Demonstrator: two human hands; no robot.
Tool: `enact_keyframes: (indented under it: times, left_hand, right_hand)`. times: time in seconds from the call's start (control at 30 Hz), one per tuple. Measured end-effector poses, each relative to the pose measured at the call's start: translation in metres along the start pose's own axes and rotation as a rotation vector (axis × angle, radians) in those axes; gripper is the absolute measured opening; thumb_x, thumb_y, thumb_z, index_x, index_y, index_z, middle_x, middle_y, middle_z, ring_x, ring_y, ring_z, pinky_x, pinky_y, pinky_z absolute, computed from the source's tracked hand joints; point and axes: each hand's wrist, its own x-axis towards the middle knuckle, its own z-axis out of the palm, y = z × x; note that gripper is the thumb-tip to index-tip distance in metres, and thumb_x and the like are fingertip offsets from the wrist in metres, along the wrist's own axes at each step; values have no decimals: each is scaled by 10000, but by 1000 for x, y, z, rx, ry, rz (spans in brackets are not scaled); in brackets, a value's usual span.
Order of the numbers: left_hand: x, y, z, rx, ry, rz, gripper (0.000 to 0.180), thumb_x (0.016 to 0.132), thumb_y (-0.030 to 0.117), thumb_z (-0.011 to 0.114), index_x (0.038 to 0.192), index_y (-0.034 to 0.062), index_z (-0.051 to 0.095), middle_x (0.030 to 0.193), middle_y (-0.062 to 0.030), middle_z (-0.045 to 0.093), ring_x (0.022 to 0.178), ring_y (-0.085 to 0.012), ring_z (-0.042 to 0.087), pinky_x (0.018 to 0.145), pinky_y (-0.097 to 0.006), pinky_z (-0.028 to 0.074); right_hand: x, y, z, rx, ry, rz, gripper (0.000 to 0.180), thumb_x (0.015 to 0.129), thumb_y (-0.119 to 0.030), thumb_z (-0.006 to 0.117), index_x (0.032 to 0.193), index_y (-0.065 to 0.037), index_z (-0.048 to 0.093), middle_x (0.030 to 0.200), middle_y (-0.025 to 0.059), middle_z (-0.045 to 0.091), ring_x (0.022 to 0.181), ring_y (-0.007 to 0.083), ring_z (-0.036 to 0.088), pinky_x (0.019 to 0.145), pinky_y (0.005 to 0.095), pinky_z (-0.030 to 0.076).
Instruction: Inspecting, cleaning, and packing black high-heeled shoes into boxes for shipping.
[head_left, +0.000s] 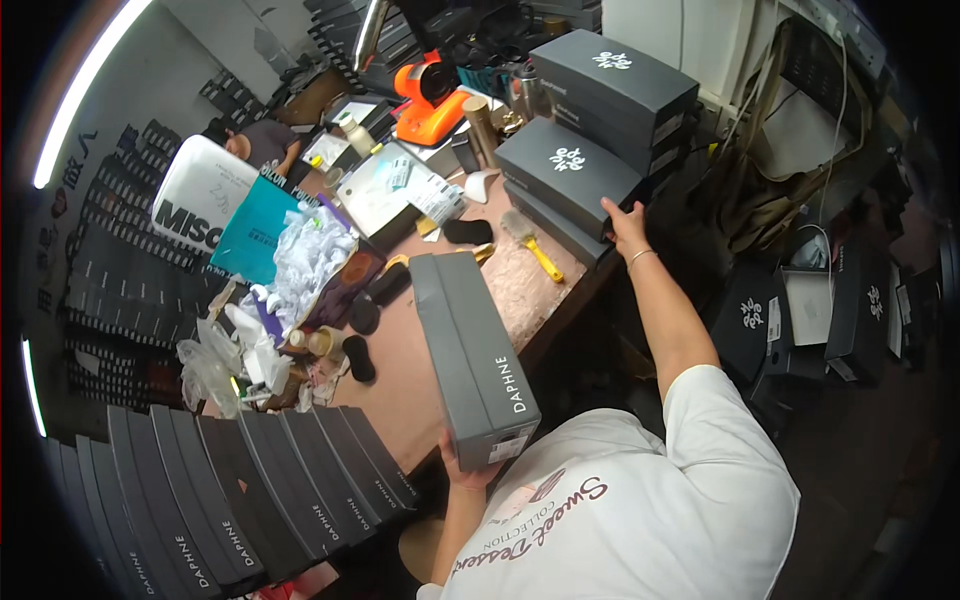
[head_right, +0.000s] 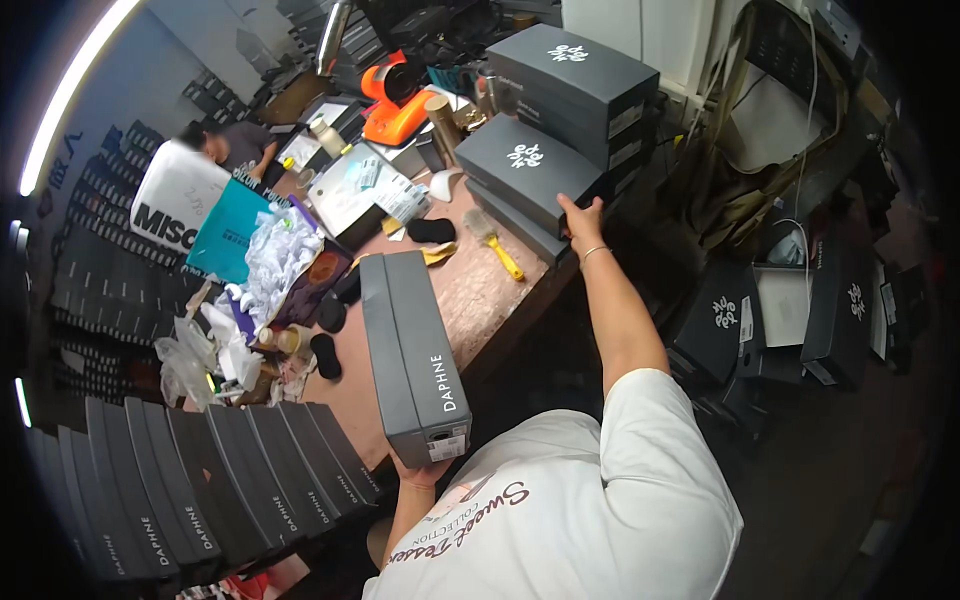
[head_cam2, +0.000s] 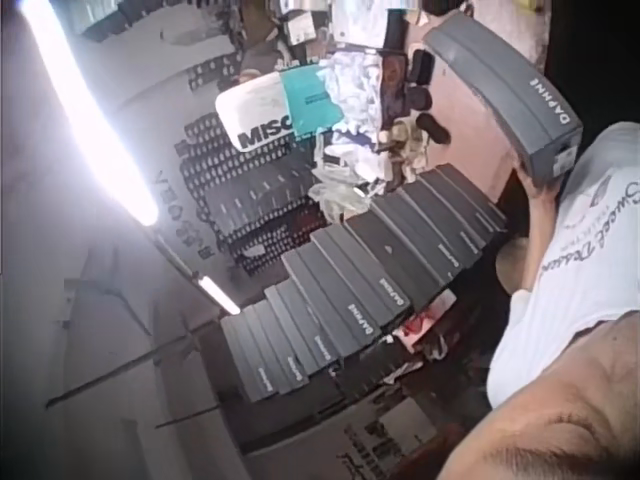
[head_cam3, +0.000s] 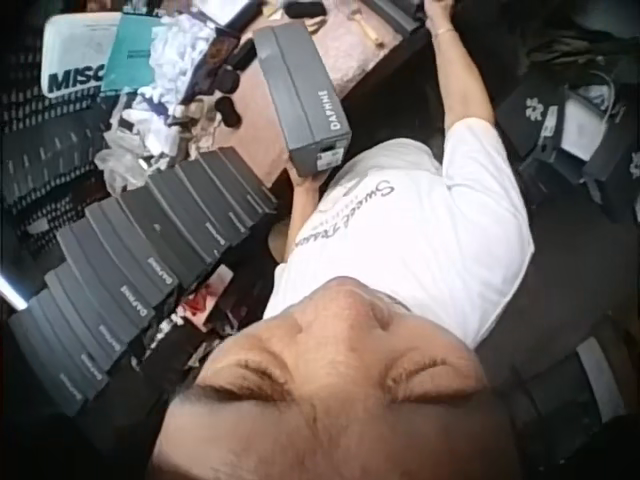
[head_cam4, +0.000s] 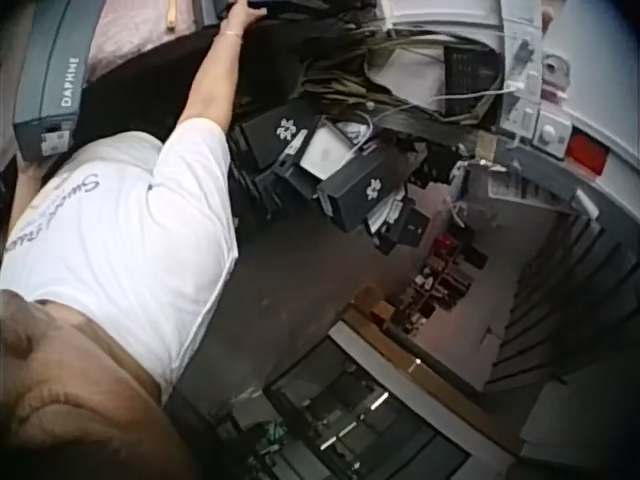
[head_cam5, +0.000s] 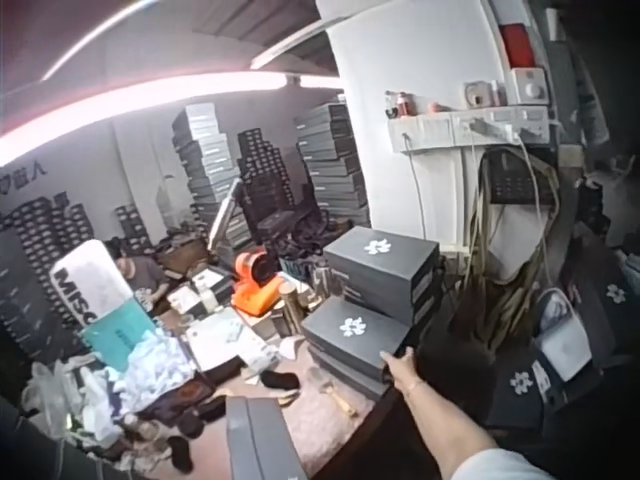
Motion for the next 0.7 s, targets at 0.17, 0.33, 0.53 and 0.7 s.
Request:
enact_keyframes:
  times: [0.17, 0.33, 0.53, 0.7]
  left_hand:
    - [31, -11, 39, 115, -57, 69, 793, 741, 604, 618, 1386, 184, 428, 1378, -72, 467, 1276, -301, 414, 1059, -520, 302]
    - [108, -4, 74, 323, 56, 102, 747, 786, 596, 606, 1372, 166, 437, 1343, -84, 504, 1219, -292, 483, 1020, -483, 379]
    - [218, -7, 146, 386, -11, 137, 653, 841, 514, 587, 1344, 118, 457, 1291, -92, 542, 1160, -281, 528, 990, -489, 403]
    - [255, -16, 166, 117, -164, -107, 677, 830, 466, 614, 1336, 46, 454, 1270, -222, 514, 1118, -362, 543, 909, -500, 465]
  right_hand:
    - [-45, 2, -9, 130, -91, -6, 978, 703, -285, 807, 1436, -80, 192, 1066, 113, 545, 788, 176, 557, 497, 276, 444]
    - [-32, 12, -54, 251, -227, 69, 711, 816, -265, 722, 1371, -79, 319, 978, 71, 556, 736, 126, 557, 529, 263, 482]
    - [93, -37, -127, 389, -150, 57, 563, 865, -189, 637, 1344, -127, 348, 1033, 35, 537, 800, 136, 572, 623, 308, 503]
    - [145, -41, -126, 302, -270, 190, 675, 868, -336, 637, 1428, -216, 279, 1304, 50, 450, 1159, 239, 432, 862, 476, 430]
